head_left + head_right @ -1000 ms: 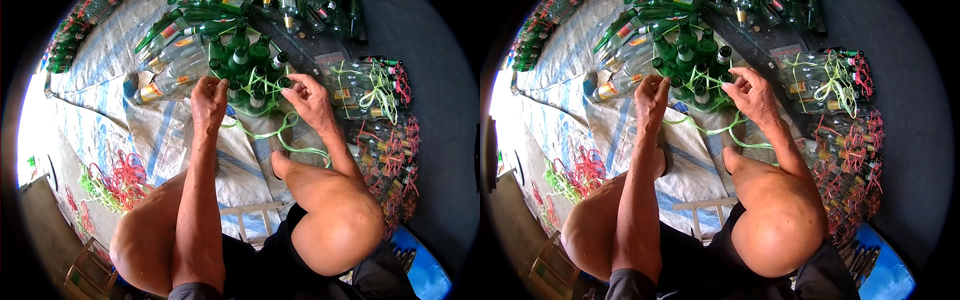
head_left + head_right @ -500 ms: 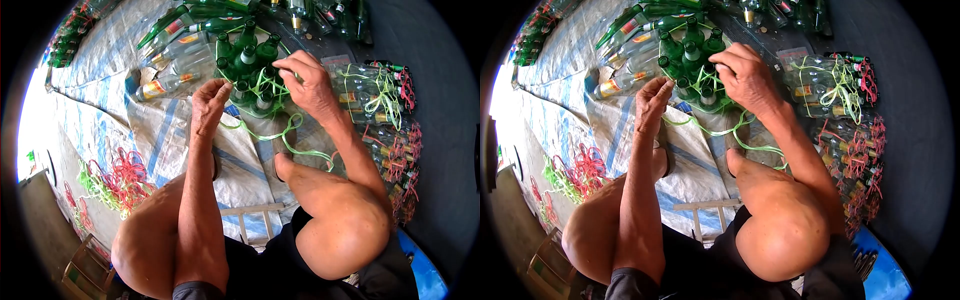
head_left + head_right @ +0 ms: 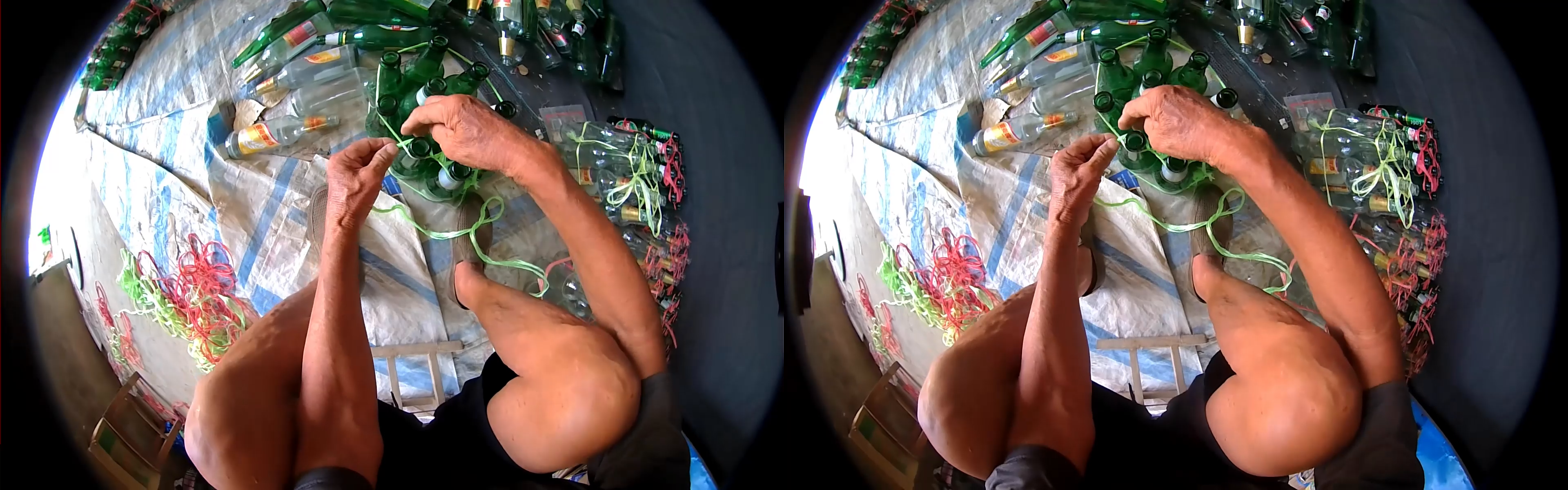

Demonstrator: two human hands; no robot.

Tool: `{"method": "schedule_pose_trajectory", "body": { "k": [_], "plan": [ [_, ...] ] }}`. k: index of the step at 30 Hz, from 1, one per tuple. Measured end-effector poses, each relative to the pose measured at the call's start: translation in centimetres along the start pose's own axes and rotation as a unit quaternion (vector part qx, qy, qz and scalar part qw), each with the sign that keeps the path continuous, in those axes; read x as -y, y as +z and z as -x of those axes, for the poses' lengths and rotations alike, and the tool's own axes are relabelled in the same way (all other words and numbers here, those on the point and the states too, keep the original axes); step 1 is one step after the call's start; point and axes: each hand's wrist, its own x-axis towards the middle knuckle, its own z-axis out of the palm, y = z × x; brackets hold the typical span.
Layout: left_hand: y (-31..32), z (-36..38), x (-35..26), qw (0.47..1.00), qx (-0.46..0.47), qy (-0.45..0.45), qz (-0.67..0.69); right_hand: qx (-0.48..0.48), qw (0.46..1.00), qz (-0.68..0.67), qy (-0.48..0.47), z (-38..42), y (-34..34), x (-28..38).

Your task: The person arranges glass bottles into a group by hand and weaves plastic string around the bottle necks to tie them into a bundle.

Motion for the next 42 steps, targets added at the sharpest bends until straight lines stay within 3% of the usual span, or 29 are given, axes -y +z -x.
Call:
{"method": "schedule_pose_trajectory", "body": {
  "k": [3,6,13,16,18,20,30,42],
  "plan": [
    [0.2,-0.3,-0.4,1.000,-0.010,-0.007,-0.029,0.039,0.997,0.000,0.063,-0.1,-0.4,0.9],
    [0.6,-0.6,-0.7,0.999,-0.017,-0.005,-0.043,0.086,0.992,-0.069,0.055,-0.9,-0.4,-0.3],
    [1.0,-1.6,0.4,0.999,-0.028,-0.004,-0.030,0.191,0.979,-0.032,0.066,-1.8,-1.8,0.2],
    [1.1,-1.7,0.3,0.999,-0.034,-0.015,-0.034,0.126,0.992,0.014,-0.004,-1.5,-1.2,-0.3],
    [1.2,-1.8,0.3,0.999,-0.039,-0.015,-0.034,0.165,0.983,0.054,0.053,-1.5,-1.5,0.3],
    [1.2,-1.9,0.6,0.999,-0.045,-0.013,-0.025,0.141,0.981,0.125,0.039,-1.1,-1.0,0.6],
    [1.9,-1.9,-0.3,0.998,-0.041,-0.054,-0.012,0.022,0.994,0.101,-0.026,-0.3,0.1,0.6],
    [1.9,-2.1,-0.7,0.999,-0.024,-0.048,-0.007,-0.058,0.986,0.149,-0.039,0.9,-0.3,1.0]
  ]
}}
